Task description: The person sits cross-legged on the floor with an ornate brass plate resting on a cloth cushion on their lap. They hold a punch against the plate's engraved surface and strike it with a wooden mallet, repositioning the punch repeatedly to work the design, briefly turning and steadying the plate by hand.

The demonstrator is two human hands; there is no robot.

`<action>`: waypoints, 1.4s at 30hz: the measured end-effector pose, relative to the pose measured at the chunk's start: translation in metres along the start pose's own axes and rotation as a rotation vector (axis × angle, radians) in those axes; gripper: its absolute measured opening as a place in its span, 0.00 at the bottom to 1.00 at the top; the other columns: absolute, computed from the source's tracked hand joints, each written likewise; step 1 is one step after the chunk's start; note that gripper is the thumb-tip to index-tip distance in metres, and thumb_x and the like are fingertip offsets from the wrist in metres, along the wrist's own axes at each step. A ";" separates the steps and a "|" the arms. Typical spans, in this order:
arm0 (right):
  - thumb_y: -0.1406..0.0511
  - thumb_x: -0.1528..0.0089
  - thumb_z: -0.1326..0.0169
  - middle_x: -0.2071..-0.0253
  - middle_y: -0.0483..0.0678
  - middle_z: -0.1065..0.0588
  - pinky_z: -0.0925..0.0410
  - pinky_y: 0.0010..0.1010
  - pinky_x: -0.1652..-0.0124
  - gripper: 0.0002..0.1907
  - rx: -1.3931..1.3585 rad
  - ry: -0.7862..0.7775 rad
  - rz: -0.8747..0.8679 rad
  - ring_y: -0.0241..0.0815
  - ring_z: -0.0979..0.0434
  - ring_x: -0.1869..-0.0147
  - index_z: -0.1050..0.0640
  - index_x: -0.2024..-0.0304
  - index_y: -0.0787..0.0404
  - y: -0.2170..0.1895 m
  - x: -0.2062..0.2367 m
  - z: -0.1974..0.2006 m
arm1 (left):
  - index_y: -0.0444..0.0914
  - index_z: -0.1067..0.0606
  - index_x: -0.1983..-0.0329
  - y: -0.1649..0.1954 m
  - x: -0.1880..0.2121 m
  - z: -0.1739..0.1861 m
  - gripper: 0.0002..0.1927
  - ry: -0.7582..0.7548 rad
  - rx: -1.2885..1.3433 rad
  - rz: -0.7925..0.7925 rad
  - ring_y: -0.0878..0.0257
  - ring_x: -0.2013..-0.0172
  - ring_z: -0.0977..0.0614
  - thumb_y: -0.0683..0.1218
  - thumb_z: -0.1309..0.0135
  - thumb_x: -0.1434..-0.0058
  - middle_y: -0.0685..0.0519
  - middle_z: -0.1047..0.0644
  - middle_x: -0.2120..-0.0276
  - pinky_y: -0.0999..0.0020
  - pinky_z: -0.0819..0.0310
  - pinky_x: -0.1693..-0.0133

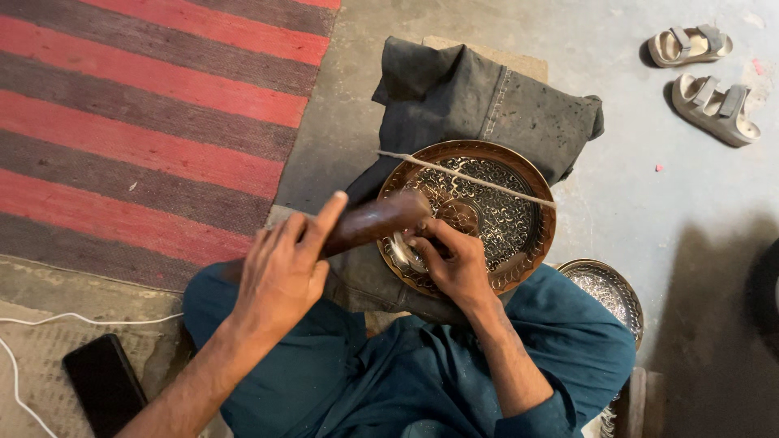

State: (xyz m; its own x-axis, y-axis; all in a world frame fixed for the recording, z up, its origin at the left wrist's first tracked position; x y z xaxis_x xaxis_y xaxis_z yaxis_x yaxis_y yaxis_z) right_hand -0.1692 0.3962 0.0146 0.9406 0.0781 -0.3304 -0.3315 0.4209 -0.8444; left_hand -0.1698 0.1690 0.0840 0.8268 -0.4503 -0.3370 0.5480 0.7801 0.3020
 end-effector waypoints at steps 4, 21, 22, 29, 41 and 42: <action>0.73 0.39 0.39 0.61 0.48 0.16 0.23 0.27 0.59 0.13 0.038 -0.002 -0.017 0.38 0.14 0.58 0.20 0.51 0.62 0.003 0.000 0.000 | 0.53 0.42 0.24 -0.001 0.000 -0.004 0.47 -0.035 -0.270 -0.024 0.52 0.60 0.22 0.35 0.40 0.45 0.51 0.27 0.63 0.53 0.31 0.56; 0.73 0.40 0.39 0.60 0.49 0.16 0.23 0.28 0.59 0.16 0.019 -0.020 -0.045 0.39 0.14 0.58 0.20 0.49 0.61 0.007 0.001 0.000 | 0.49 0.40 0.25 -0.008 -0.001 -0.007 0.47 0.000 -0.104 -0.018 0.51 0.57 0.23 0.37 0.38 0.49 0.51 0.26 0.59 0.50 0.31 0.52; 0.73 0.40 0.39 0.60 0.49 0.16 0.23 0.28 0.59 0.16 0.036 -0.021 -0.033 0.39 0.14 0.58 0.20 0.49 0.61 0.006 0.001 0.000 | 0.51 0.40 0.26 -0.007 -0.001 -0.010 0.47 -0.023 -0.233 -0.034 0.51 0.58 0.23 0.37 0.37 0.49 0.52 0.26 0.60 0.50 0.31 0.53; 0.74 0.39 0.39 0.60 0.49 0.17 0.24 0.28 0.58 0.12 0.050 -0.025 0.020 0.39 0.14 0.58 0.20 0.53 0.61 0.002 0.000 0.001 | 0.50 0.40 0.25 -0.007 0.001 -0.011 0.45 0.029 -0.122 -0.019 0.52 0.56 0.23 0.37 0.38 0.46 0.52 0.25 0.58 0.51 0.32 0.51; 0.75 0.39 0.41 0.60 0.49 0.17 0.24 0.27 0.58 0.15 0.025 -0.035 -0.010 0.39 0.14 0.58 0.20 0.49 0.62 -0.002 -0.001 0.003 | 0.50 0.38 0.27 -0.005 -0.003 -0.011 0.44 0.020 -0.138 -0.017 0.52 0.56 0.23 0.37 0.39 0.47 0.51 0.25 0.59 0.51 0.33 0.51; 0.75 0.40 0.41 0.60 0.49 0.17 0.24 0.28 0.58 0.15 0.048 -0.041 -0.012 0.39 0.14 0.59 0.20 0.50 0.62 -0.002 -0.002 0.002 | 0.49 0.38 0.27 -0.006 -0.003 -0.008 0.44 0.049 -0.062 0.001 0.51 0.56 0.23 0.38 0.39 0.49 0.50 0.25 0.59 0.51 0.33 0.52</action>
Point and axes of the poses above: each hand's wrist, its own x-axis away from the middle knuckle, its own z-axis out of the back of the hand, y = z × x, the point moved 7 cm from there along -x, towards the middle knuckle
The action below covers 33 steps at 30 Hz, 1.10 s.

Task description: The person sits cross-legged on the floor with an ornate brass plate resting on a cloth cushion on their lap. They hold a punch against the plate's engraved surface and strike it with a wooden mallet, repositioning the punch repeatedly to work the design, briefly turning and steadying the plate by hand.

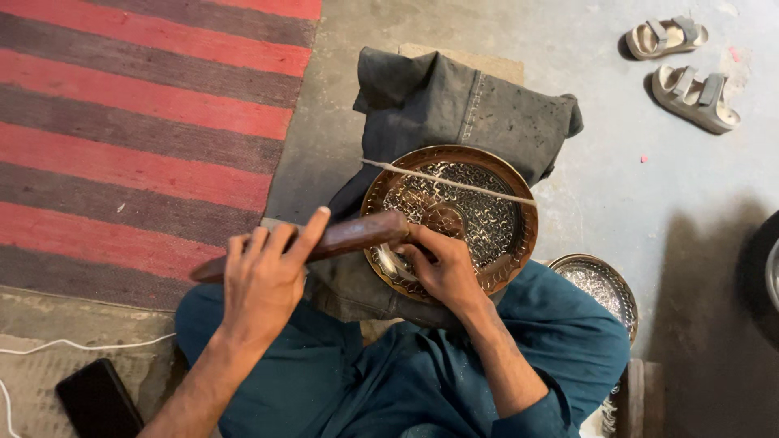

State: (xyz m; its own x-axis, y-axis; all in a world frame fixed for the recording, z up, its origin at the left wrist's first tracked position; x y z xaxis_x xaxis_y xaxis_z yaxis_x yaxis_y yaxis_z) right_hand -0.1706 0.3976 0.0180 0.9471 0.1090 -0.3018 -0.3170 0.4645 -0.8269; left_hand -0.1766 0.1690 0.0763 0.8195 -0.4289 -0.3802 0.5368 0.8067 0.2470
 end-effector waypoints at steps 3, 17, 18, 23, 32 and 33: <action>0.75 0.38 0.41 0.59 0.49 0.17 0.24 0.27 0.57 0.13 -0.069 0.000 0.011 0.39 0.15 0.57 0.21 0.50 0.63 -0.003 -0.001 0.002 | 0.48 0.38 0.27 0.002 -0.001 0.001 0.45 -0.008 -0.025 -0.020 0.51 0.56 0.22 0.37 0.39 0.50 0.50 0.25 0.58 0.51 0.33 0.52; 0.75 0.39 0.40 0.59 0.50 0.18 0.25 0.30 0.56 0.15 -0.033 -0.009 0.045 0.41 0.15 0.57 0.21 0.49 0.62 -0.009 -0.002 0.006 | 0.47 0.39 0.27 -0.003 0.002 -0.005 0.44 0.044 0.220 0.071 0.48 0.50 0.23 0.37 0.39 0.48 0.48 0.26 0.53 0.52 0.30 0.46; 0.75 0.40 0.40 0.59 0.50 0.18 0.25 0.30 0.56 0.16 -0.023 -0.006 0.053 0.41 0.15 0.56 0.20 0.49 0.61 -0.010 -0.002 0.005 | 0.49 0.38 0.28 -0.001 0.003 -0.009 0.44 -0.017 0.041 0.042 0.48 0.53 0.23 0.37 0.37 0.49 0.49 0.25 0.56 0.49 0.30 0.48; 0.76 0.38 0.42 0.59 0.50 0.18 0.25 0.30 0.55 0.18 -0.070 -0.015 0.053 0.41 0.15 0.56 0.22 0.45 0.63 -0.008 0.000 0.005 | 0.47 0.39 0.27 -0.002 0.004 -0.008 0.45 0.026 0.151 0.039 0.49 0.51 0.23 0.37 0.38 0.48 0.47 0.26 0.52 0.50 0.30 0.47; 0.76 0.39 0.42 0.56 0.52 0.18 0.25 0.29 0.54 0.18 -0.071 0.029 0.040 0.42 0.15 0.54 0.22 0.46 0.65 -0.005 0.003 0.005 | 0.48 0.33 0.31 -0.002 0.008 -0.011 0.41 -0.112 -0.089 0.085 0.51 0.56 0.21 0.39 0.36 0.51 0.50 0.25 0.58 0.50 0.29 0.51; 0.76 0.39 0.42 0.55 0.52 0.18 0.25 0.29 0.54 0.18 -0.065 0.049 0.052 0.41 0.15 0.53 0.23 0.46 0.65 -0.005 0.003 0.006 | 0.48 0.33 0.30 -0.008 0.011 -0.012 0.41 -0.127 -0.036 0.138 0.50 0.56 0.21 0.39 0.37 0.50 0.49 0.26 0.57 0.50 0.28 0.50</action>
Point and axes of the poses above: each hand's wrist, its own x-axis away from the middle knuckle, its own z-axis out of the back of the hand, y = z × x, the point moved 7 cm from there along -x, towards the middle knuckle
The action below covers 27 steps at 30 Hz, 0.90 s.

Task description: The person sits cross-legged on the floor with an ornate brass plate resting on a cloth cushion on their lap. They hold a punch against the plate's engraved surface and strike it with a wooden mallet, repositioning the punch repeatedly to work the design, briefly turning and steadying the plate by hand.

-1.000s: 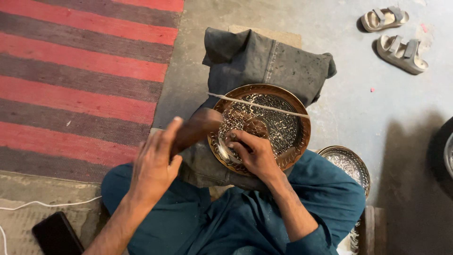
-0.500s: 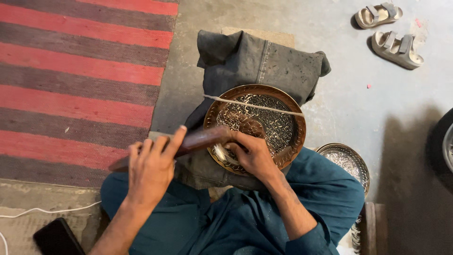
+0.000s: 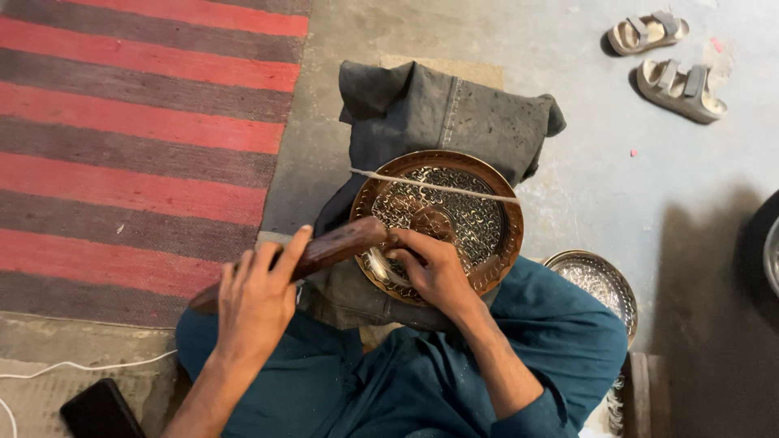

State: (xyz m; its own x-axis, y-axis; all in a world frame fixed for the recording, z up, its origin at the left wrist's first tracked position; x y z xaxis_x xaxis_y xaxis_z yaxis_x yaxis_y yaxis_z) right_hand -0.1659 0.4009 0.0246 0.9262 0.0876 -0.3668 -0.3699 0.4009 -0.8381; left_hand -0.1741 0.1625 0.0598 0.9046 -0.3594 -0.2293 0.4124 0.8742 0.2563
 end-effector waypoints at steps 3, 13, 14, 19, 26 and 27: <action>0.76 0.34 0.45 0.55 0.50 0.18 0.24 0.29 0.48 0.12 -0.237 0.066 -0.138 0.40 0.16 0.50 0.23 0.48 0.67 0.011 0.003 0.007 | 0.42 0.33 0.32 -0.015 0.016 -0.001 0.38 0.054 0.368 0.096 0.44 0.50 0.21 0.37 0.41 0.49 0.43 0.25 0.49 0.52 0.26 0.50; 0.75 0.36 0.43 0.58 0.48 0.18 0.23 0.27 0.52 0.10 -0.125 0.024 -0.149 0.35 0.16 0.53 0.22 0.51 0.66 0.009 0.001 -0.001 | 0.36 0.34 0.40 -0.040 0.098 -0.073 0.31 -0.075 0.739 0.532 0.47 0.62 0.13 0.41 0.41 0.48 0.41 0.19 0.65 0.57 0.21 0.59; 0.75 0.36 0.42 0.58 0.48 0.18 0.23 0.26 0.52 0.10 -0.099 0.031 -0.134 0.35 0.16 0.53 0.22 0.51 0.65 0.008 0.001 -0.002 | 0.37 0.34 0.39 -0.039 0.097 -0.072 0.31 -0.071 0.723 0.508 0.46 0.61 0.13 0.40 0.41 0.47 0.40 0.19 0.63 0.56 0.21 0.59; 0.73 0.38 0.39 0.60 0.46 0.17 0.24 0.25 0.57 0.12 0.041 0.050 -0.133 0.35 0.15 0.56 0.21 0.51 0.63 0.008 0.003 -0.004 | 0.36 0.35 0.38 -0.029 0.068 -0.046 0.32 -0.018 0.675 0.352 0.38 0.51 0.18 0.39 0.41 0.47 0.36 0.20 0.55 0.53 0.23 0.55; 0.72 0.37 0.40 0.60 0.47 0.17 0.24 0.26 0.58 0.12 0.044 0.064 -0.130 0.35 0.15 0.57 0.21 0.50 0.62 0.010 0.006 -0.004 | 0.39 0.36 0.35 -0.015 0.026 0.001 0.36 0.000 0.479 0.169 0.37 0.51 0.20 0.38 0.41 0.49 0.37 0.22 0.49 0.49 0.24 0.54; 0.72 0.37 0.40 0.60 0.47 0.17 0.24 0.26 0.57 0.13 0.045 0.064 -0.133 0.35 0.15 0.56 0.21 0.50 0.62 0.010 0.006 -0.003 | 0.40 0.36 0.35 -0.011 0.022 0.007 0.36 0.031 0.424 0.126 0.37 0.51 0.19 0.38 0.41 0.49 0.38 0.22 0.51 0.49 0.24 0.54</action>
Point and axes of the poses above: each hand's wrist, its own x-axis away from the middle knuckle, its own z-axis out of the back of the hand, y = z × x, the point moved 7 cm from there along -x, towards the middle knuckle
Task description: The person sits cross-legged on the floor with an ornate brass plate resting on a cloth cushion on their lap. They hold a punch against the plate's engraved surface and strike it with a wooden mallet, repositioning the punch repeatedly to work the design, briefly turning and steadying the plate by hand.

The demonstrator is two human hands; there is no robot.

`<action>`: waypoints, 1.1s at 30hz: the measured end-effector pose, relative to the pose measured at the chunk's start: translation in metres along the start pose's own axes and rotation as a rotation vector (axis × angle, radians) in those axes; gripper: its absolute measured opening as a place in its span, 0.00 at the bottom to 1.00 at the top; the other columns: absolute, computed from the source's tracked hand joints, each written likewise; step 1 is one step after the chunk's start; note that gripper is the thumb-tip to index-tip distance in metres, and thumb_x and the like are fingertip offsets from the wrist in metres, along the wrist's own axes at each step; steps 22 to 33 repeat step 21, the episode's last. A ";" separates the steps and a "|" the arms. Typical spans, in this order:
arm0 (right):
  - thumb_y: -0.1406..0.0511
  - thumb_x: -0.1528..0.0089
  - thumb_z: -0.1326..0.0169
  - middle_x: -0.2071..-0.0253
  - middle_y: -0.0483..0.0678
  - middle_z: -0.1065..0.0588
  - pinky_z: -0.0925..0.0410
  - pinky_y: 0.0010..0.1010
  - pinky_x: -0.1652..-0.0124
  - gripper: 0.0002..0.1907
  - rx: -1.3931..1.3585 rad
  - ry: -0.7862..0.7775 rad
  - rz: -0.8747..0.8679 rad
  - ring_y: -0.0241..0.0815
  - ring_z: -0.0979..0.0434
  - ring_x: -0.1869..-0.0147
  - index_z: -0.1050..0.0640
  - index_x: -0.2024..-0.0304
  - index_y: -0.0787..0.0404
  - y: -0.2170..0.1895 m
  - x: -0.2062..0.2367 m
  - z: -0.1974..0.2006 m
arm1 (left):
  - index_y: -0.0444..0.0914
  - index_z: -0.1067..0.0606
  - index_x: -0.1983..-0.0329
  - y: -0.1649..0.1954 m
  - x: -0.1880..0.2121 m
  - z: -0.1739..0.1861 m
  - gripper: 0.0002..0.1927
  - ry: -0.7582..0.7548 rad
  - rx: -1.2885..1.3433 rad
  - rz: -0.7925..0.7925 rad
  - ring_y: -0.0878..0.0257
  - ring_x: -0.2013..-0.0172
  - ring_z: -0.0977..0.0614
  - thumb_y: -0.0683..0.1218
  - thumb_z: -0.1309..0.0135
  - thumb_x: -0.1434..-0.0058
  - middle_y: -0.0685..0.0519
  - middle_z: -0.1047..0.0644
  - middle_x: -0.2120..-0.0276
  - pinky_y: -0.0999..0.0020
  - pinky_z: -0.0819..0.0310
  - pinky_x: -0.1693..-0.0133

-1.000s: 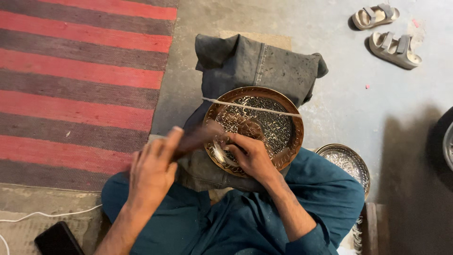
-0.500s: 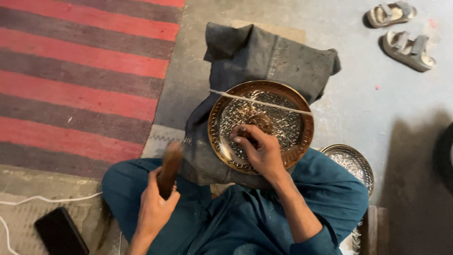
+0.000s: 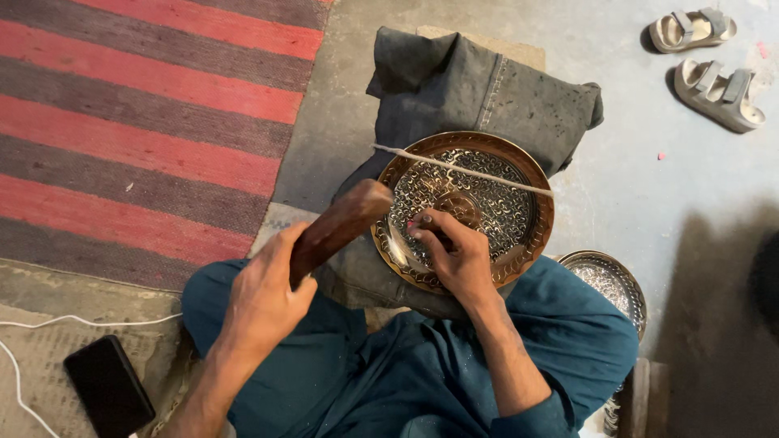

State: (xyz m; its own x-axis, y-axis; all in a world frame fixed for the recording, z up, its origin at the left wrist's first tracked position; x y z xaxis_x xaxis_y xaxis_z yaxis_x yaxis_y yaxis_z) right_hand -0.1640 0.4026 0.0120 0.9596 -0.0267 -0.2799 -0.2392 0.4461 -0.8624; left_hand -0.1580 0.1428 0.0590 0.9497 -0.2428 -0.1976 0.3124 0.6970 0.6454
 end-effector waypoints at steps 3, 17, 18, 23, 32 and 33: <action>0.73 0.38 0.40 0.59 0.47 0.17 0.24 0.26 0.55 0.13 0.007 0.004 0.044 0.36 0.15 0.56 0.21 0.51 0.62 -0.003 -0.002 0.000 | 0.47 0.34 0.34 0.014 -0.009 0.008 0.38 -0.005 -0.283 -0.082 0.42 0.56 0.19 0.39 0.38 0.50 0.43 0.24 0.59 0.48 0.25 0.55; 0.73 0.39 0.38 0.60 0.48 0.17 0.24 0.26 0.59 0.12 0.055 0.023 0.061 0.35 0.15 0.57 0.20 0.53 0.61 -0.001 0.000 0.000 | 0.49 0.43 0.25 0.036 -0.026 0.003 0.48 -0.005 -0.411 -0.281 0.49 0.58 0.22 0.37 0.38 0.49 0.48 0.27 0.62 0.51 0.32 0.55; 0.73 0.40 0.38 0.59 0.49 0.17 0.25 0.26 0.58 0.13 0.071 0.026 0.078 0.35 0.15 0.57 0.20 0.52 0.61 -0.001 0.000 0.000 | 0.51 0.43 0.25 0.034 -0.026 0.002 0.47 -0.007 -0.532 -0.292 0.51 0.58 0.22 0.37 0.38 0.46 0.49 0.27 0.62 0.52 0.32 0.56; 0.72 0.38 0.39 0.62 0.47 0.17 0.25 0.27 0.59 0.11 0.037 0.008 -0.001 0.35 0.16 0.60 0.19 0.53 0.61 0.006 0.000 -0.001 | 0.50 0.45 0.23 0.029 -0.025 0.003 0.47 0.011 -0.356 -0.256 0.49 0.56 0.22 0.39 0.40 0.46 0.48 0.27 0.59 0.50 0.31 0.49; 0.72 0.38 0.39 0.62 0.47 0.17 0.25 0.27 0.59 0.11 0.037 0.008 -0.001 0.35 0.16 0.60 0.19 0.53 0.61 0.006 0.000 -0.001 | 0.50 0.45 0.23 0.029 -0.025 0.003 0.47 0.011 -0.356 -0.256 0.49 0.56 0.22 0.39 0.40 0.46 0.48 0.27 0.59 0.50 0.31 0.49; 0.72 0.38 0.39 0.62 0.47 0.17 0.25 0.27 0.59 0.11 0.037 0.008 -0.001 0.35 0.16 0.60 0.19 0.53 0.61 0.006 0.000 -0.001 | 0.50 0.45 0.23 0.029 -0.025 0.003 0.47 0.011 -0.356 -0.256 0.49 0.56 0.22 0.39 0.40 0.46 0.48 0.27 0.59 0.50 0.31 0.49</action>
Point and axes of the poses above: each hand's wrist, its own x-axis away from the middle knuckle, its own z-axis out of the back of the hand, y = z × x, the point moved 7 cm from there along -x, towards the middle knuckle
